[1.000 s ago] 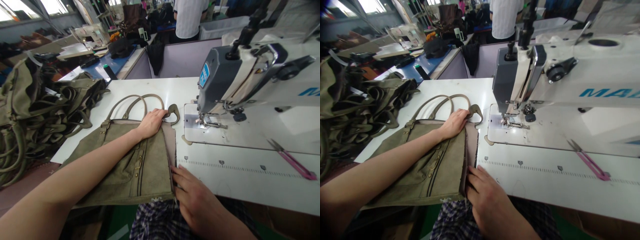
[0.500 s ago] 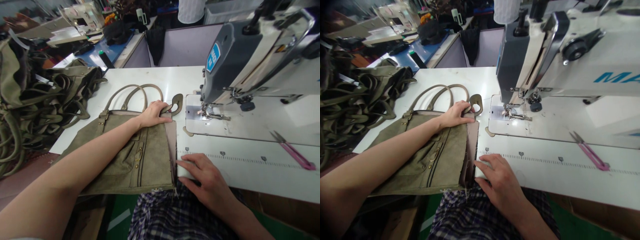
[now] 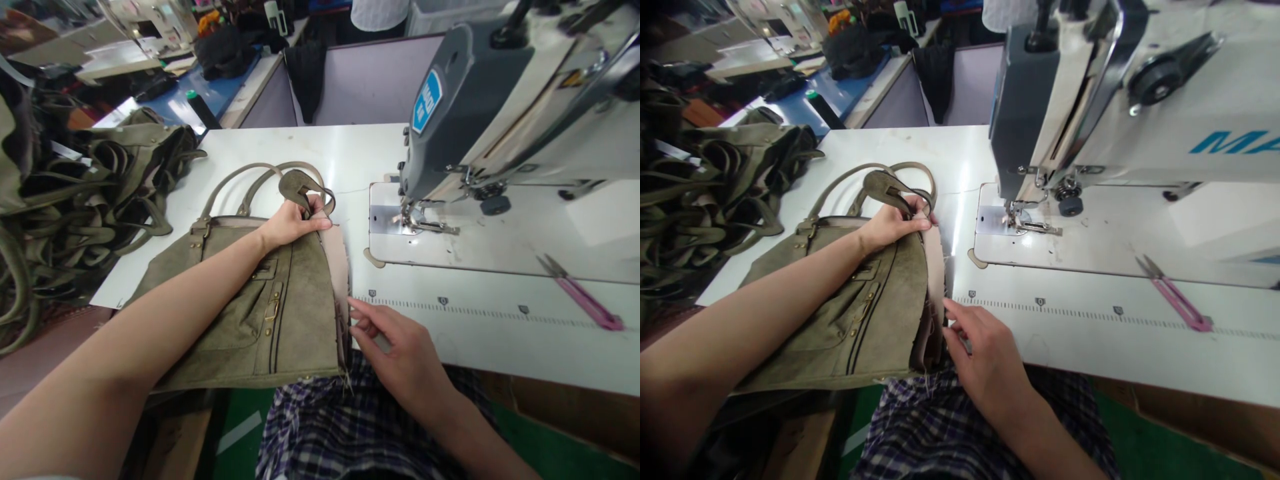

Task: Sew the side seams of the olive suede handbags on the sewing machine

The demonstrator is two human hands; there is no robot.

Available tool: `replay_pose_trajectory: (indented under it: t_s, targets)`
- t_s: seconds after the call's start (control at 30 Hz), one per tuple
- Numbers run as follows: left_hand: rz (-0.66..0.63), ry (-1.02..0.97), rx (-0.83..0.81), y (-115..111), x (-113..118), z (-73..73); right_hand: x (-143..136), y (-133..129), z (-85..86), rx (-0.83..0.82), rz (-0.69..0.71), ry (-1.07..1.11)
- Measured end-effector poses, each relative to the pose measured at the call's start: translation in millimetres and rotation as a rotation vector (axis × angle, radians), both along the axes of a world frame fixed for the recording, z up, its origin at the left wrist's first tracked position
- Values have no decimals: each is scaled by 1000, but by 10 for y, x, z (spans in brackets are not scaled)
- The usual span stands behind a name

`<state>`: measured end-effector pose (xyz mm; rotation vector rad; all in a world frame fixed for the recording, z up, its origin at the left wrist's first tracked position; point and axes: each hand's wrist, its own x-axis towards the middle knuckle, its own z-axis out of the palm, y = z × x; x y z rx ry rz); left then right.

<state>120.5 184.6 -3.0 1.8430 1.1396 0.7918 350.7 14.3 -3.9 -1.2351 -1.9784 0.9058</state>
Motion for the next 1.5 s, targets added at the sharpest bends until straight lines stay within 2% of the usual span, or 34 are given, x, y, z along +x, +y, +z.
replay_pose_trajectory:
  t_s: [0.17, 0.4, 0.53, 0.73, 0.83, 0.93, 1.1, 1.3, 1.37, 1.5]
  targets:
    - [-14, 17, 33, 20, 21, 5, -69, 8, 34, -22, -25, 41]
    - [-12, 33, 46, 17, 12, 36, -91, -49, 6, -212, -117, 217]
    - [13, 30, 25, 5, 2, 41, -92, -76, -7, -305, -115, 266]
    - [13, 70, 50, 5, 3, 34, -147, -112, 74, -302, -165, 269]
    - [9, 112, 75, 21, -7, 19, -175, -121, 97, -442, -195, 278]
    - [13, 172, 117, 29, -1, -16, -201, -120, 81, -572, -171, 290]
    - [-30, 318, 229, -1, 71, -64, -213, -154, 2, -520, -134, 246]
    - [-149, 637, 441, -24, 102, -57, -210, -193, -66, -763, -201, 392]
    - [-162, 661, 448, -27, 101, -48, -210, -187, -56, -669, -168, 285]
    - [-158, 667, 410, -26, 104, -43, -179, -184, 18, -117, -14, -94]
